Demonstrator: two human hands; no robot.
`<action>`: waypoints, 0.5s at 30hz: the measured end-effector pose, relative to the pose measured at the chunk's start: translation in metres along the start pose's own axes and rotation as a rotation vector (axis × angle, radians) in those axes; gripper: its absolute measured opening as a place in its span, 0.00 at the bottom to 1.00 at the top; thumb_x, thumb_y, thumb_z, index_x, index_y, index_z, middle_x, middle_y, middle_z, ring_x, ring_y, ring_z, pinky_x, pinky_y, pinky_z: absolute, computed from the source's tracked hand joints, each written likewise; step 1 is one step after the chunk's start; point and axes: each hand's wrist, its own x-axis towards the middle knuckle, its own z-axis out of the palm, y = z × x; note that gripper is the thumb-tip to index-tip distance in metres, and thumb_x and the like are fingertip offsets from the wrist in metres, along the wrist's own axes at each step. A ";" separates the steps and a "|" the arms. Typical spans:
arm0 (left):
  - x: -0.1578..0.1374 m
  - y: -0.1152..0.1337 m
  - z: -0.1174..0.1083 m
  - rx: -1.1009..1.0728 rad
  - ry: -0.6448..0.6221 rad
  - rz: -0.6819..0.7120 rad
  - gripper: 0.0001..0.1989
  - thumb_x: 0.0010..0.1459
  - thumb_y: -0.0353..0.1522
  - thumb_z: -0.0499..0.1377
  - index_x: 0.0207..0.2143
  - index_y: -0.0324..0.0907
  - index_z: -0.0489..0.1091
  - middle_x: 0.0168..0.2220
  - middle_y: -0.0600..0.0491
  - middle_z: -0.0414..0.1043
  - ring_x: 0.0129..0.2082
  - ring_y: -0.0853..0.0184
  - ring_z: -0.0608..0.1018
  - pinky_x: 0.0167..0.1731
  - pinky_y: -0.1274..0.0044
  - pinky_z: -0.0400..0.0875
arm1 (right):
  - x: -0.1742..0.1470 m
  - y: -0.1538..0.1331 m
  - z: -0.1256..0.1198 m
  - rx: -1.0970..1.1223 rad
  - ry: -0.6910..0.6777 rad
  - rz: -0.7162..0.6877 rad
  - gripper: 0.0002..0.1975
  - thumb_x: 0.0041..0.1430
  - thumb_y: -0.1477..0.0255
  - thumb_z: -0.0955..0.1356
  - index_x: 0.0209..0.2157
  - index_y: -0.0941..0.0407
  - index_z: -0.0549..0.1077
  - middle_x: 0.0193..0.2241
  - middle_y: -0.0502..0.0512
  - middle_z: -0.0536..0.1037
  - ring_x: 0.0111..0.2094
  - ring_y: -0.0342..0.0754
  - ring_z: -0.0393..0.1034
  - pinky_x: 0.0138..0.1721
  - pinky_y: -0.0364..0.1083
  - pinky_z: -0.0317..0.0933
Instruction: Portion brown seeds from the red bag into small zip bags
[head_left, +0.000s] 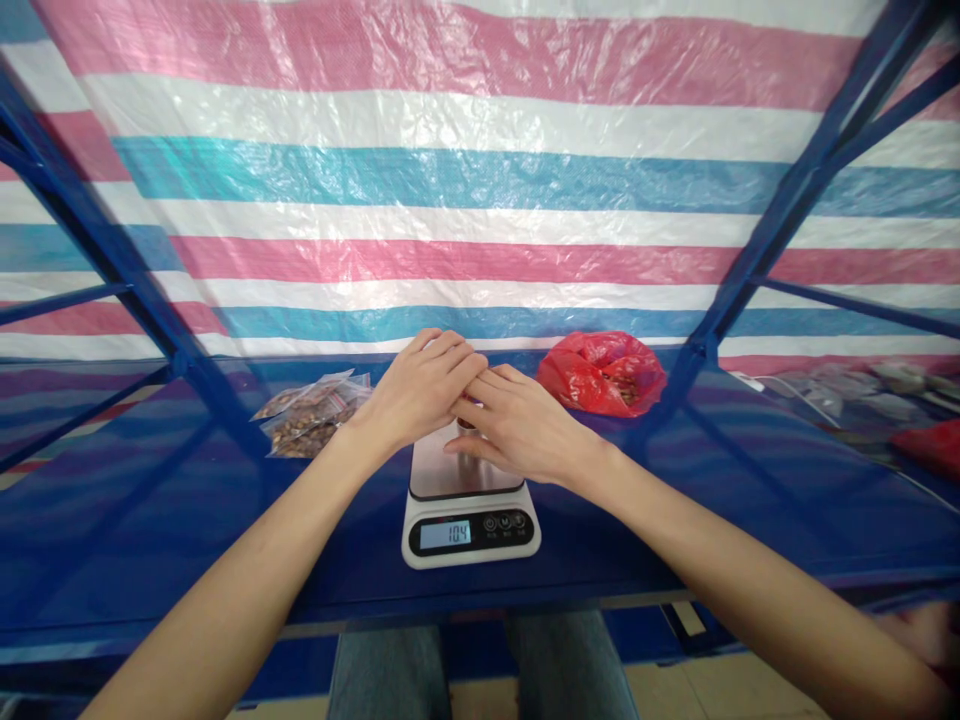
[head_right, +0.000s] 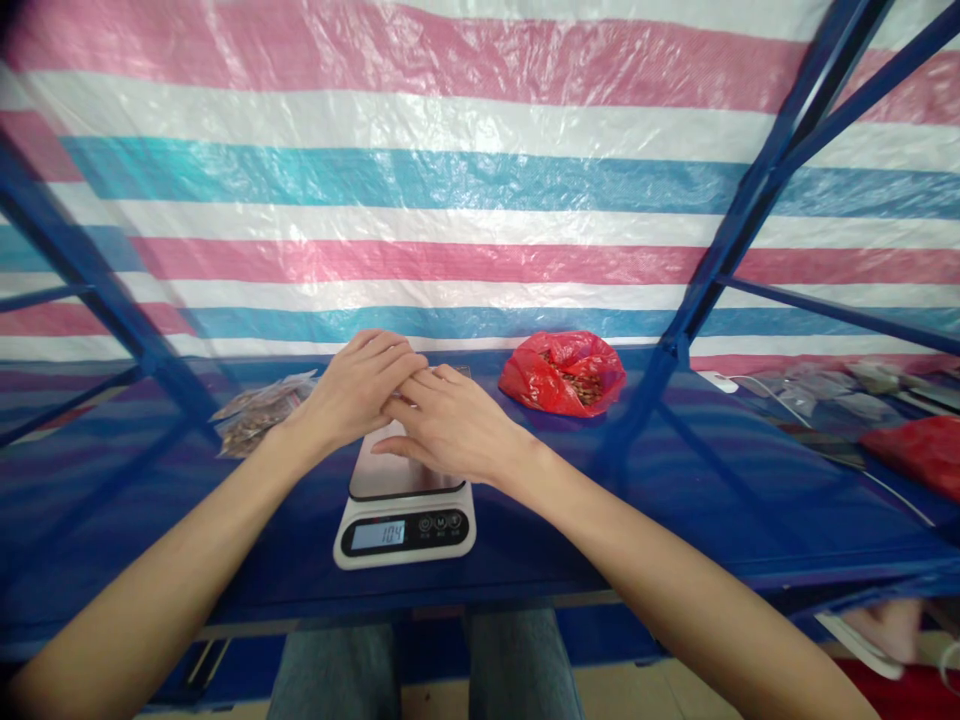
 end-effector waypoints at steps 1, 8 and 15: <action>-0.002 -0.003 0.000 -0.005 0.009 -0.015 0.09 0.64 0.28 0.55 0.44 0.43 0.73 0.40 0.47 0.78 0.47 0.56 0.76 0.51 0.64 0.69 | -0.001 0.000 -0.002 0.048 0.042 0.006 0.20 0.75 0.57 0.62 0.49 0.56 0.78 0.47 0.64 0.81 0.50 0.59 0.73 0.47 0.56 0.67; -0.026 -0.032 0.018 -0.121 0.087 -0.208 0.10 0.69 0.30 0.56 0.49 0.41 0.74 0.41 0.49 0.80 0.43 0.60 0.78 0.44 0.68 0.69 | -0.018 0.022 -0.004 0.473 0.144 0.264 0.15 0.68 0.61 0.72 0.52 0.51 0.78 0.47 0.57 0.80 0.50 0.55 0.72 0.52 0.55 0.66; -0.031 -0.031 0.034 -0.302 0.042 -0.380 0.07 0.65 0.30 0.58 0.43 0.43 0.75 0.43 0.50 0.81 0.44 0.61 0.80 0.48 0.68 0.72 | -0.027 0.031 0.017 0.627 -0.057 0.350 0.20 0.54 0.61 0.80 0.47 0.52 0.80 0.52 0.58 0.80 0.57 0.59 0.69 0.57 0.59 0.64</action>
